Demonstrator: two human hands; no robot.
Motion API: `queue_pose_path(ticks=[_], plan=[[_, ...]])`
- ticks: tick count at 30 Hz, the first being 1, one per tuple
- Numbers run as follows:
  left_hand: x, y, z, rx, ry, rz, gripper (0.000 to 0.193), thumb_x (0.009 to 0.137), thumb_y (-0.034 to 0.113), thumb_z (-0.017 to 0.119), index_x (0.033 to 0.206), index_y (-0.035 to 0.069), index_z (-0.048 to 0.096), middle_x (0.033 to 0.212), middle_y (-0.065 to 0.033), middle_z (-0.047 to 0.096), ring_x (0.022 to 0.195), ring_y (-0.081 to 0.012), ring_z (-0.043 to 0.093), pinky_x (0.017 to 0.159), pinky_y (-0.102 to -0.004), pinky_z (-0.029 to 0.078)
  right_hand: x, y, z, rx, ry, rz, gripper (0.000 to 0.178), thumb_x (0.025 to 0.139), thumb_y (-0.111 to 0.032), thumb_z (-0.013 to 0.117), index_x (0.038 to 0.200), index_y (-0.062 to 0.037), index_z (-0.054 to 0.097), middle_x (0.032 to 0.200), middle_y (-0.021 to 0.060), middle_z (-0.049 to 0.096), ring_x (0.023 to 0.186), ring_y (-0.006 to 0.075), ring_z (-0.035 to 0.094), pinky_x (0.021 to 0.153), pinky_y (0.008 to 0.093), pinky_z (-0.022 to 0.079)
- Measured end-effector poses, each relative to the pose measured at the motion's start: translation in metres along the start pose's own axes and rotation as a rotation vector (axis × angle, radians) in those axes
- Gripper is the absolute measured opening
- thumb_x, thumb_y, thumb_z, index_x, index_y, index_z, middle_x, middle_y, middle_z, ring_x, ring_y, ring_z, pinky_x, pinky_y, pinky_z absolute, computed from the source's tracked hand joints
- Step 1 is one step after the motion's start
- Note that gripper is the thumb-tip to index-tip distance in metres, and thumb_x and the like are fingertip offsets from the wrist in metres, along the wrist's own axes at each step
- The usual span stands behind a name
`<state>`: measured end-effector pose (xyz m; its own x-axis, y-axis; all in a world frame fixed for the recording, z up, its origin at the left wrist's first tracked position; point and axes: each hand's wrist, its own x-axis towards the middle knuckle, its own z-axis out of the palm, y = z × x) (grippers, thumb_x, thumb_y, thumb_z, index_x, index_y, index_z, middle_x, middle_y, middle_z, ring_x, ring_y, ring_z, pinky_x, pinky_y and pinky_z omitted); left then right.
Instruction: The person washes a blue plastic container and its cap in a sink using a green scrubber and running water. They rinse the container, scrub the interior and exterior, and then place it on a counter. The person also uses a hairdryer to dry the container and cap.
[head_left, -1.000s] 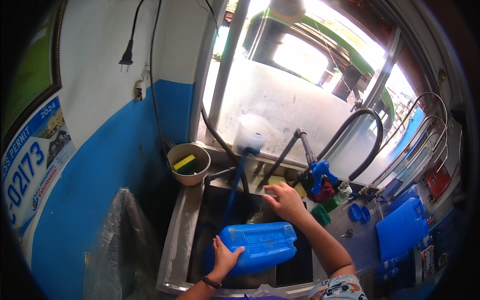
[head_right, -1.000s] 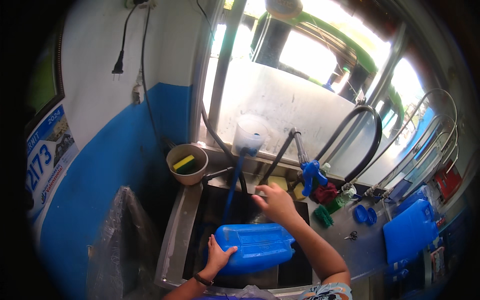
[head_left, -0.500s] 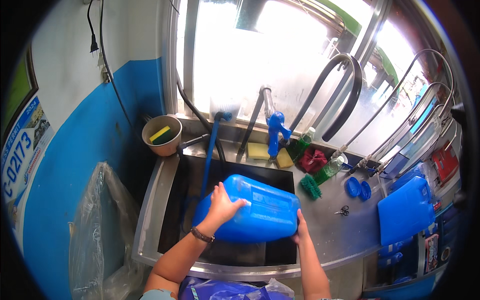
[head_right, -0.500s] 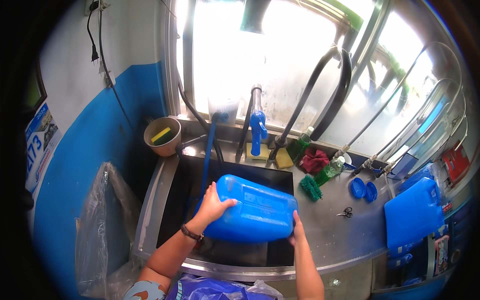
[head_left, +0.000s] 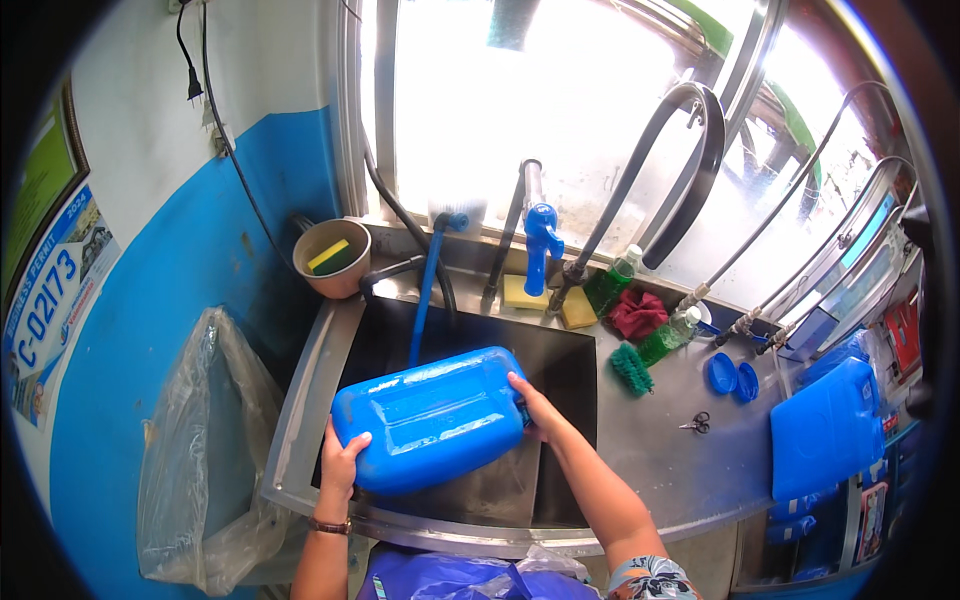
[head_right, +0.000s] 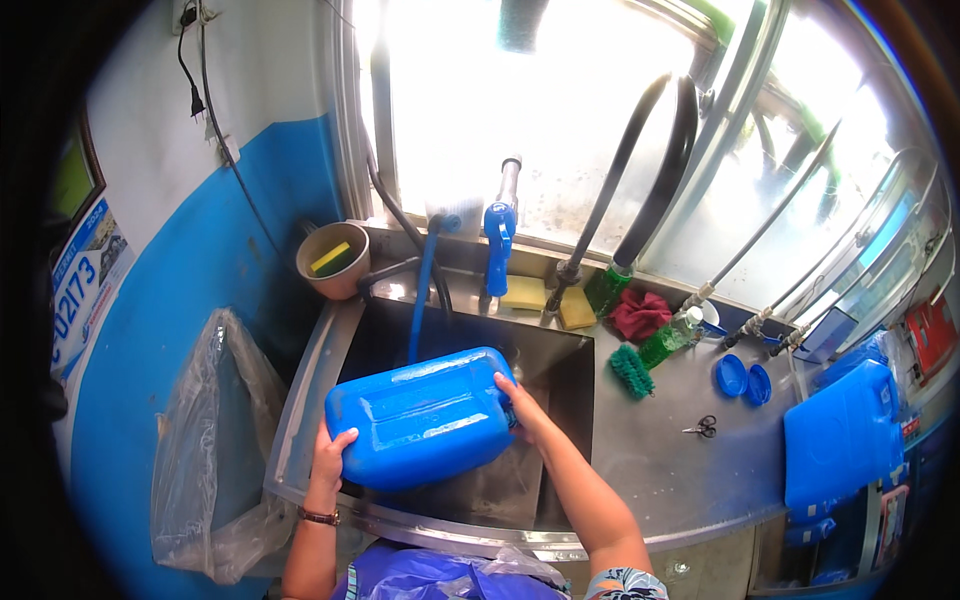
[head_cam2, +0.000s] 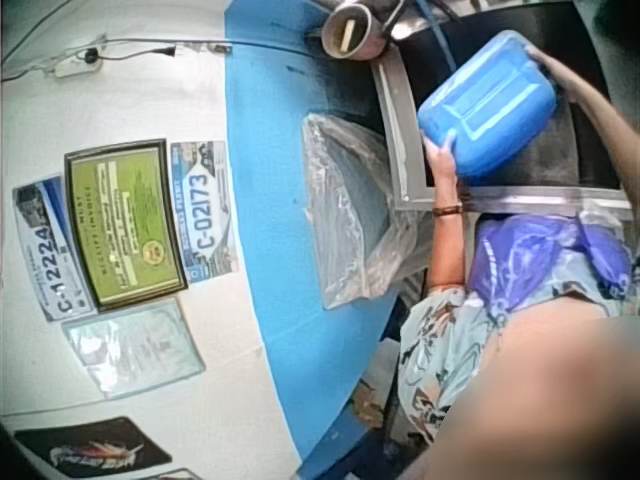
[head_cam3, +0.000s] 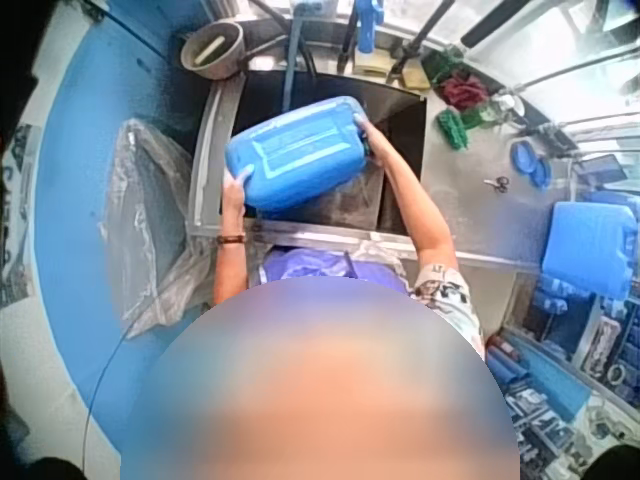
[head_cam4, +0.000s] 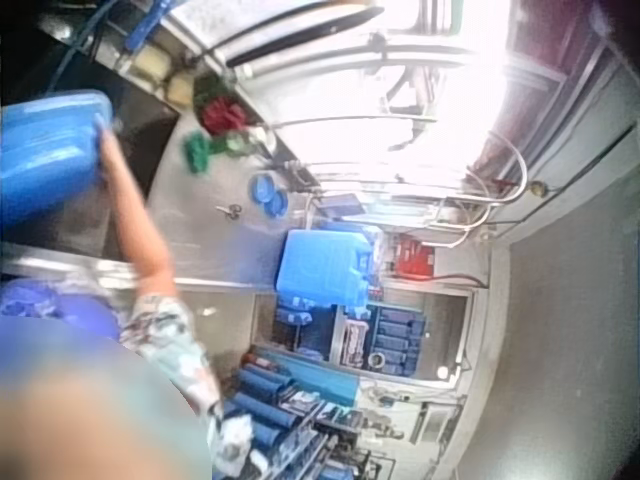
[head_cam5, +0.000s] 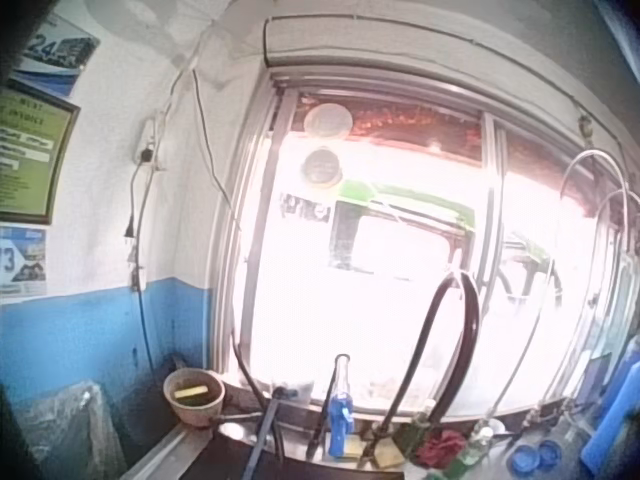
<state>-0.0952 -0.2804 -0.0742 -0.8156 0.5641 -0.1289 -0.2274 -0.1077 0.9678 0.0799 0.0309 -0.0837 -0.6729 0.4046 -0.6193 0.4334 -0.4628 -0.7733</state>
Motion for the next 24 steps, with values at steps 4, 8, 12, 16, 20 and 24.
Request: queue_pose_path(ticks=[4,8,12,16,20,24], plan=[[-0.007,0.006,-0.004,0.033,-0.033,-0.003,0.087,0.077,0.016,0.072,0.147,-0.004,0.025,0.136,-0.0214,0.046,0.122,-0.0295,0.052,0.105,-0.0382,0.042,-0.030,0.006,0.013,0.138,-0.010,-0.008,0.092,0.085,-0.069,0.056,0.152,-0.0138,0.027,0.149,0.0187,0.039,0.131,0.0337,0.046,0.102,0.0548,0.042],[-0.002,-0.001,0.015,0.207,-0.105,-0.045,0.104,0.074,0.027,0.079,0.149,-0.010,0.017,0.141,-0.0266,0.043,0.128,-0.0322,0.048,0.107,-0.0382,0.041,-0.054,0.045,-0.023,0.345,0.018,-0.067,0.088,0.087,-0.067,0.056,0.145,-0.0042,0.035,0.140,0.0177,0.048,0.124,0.0297,0.053,0.101,0.0484,0.046],[0.011,-0.001,0.065,0.646,-0.168,0.121,0.105,0.071,0.037,0.081,0.146,-0.011,0.026,0.145,-0.0334,0.034,0.136,-0.0405,0.039,0.111,-0.0425,0.036,-0.084,0.083,-0.055,0.501,0.103,-0.129,0.093,0.087,-0.067,0.055,0.149,-0.0048,0.027,0.144,0.0180,0.045,0.127,0.0339,0.050,0.104,0.0499,0.044],[0.029,0.032,0.116,0.739,-0.294,0.189,0.102,0.071,0.038,0.080,0.144,-0.011,0.028,0.132,-0.0302,0.039,0.125,-0.0423,0.045,0.107,-0.0432,0.039,-0.084,0.119,-0.069,0.436,0.394,-0.455,0.079,0.094,-0.063,0.048,0.146,-0.0058,0.031,0.142,0.0161,0.044,0.130,0.0312,0.046,0.106,0.0478,0.042],[0.055,0.044,0.142,0.906,-0.351,0.255,0.097,0.077,0.044,0.074,0.145,-0.010,0.030,0.126,-0.0259,0.046,0.120,-0.0381,0.051,0.104,-0.0417,0.042,-0.075,0.125,-0.076,0.311,0.573,-0.497,0.070,0.098,-0.058,0.044,0.145,-0.0073,0.031,0.139,0.0151,0.045,0.127,0.0296,0.048,0.105,0.0456,0.042],[0.084,0.045,0.162,0.954,-0.378,0.122,0.097,0.081,0.044,0.070,0.148,-0.008,0.023,0.141,-0.0296,0.040,0.131,-0.0403,0.043,0.110,-0.0415,0.036,-0.060,0.113,-0.083,0.380,0.551,-0.474,0.066,0.099,-0.054,0.043,0.143,-0.0066,0.033,0.136,0.0153,0.048,0.121,0.0283,0.052,0.100,0.0434,0.046]])
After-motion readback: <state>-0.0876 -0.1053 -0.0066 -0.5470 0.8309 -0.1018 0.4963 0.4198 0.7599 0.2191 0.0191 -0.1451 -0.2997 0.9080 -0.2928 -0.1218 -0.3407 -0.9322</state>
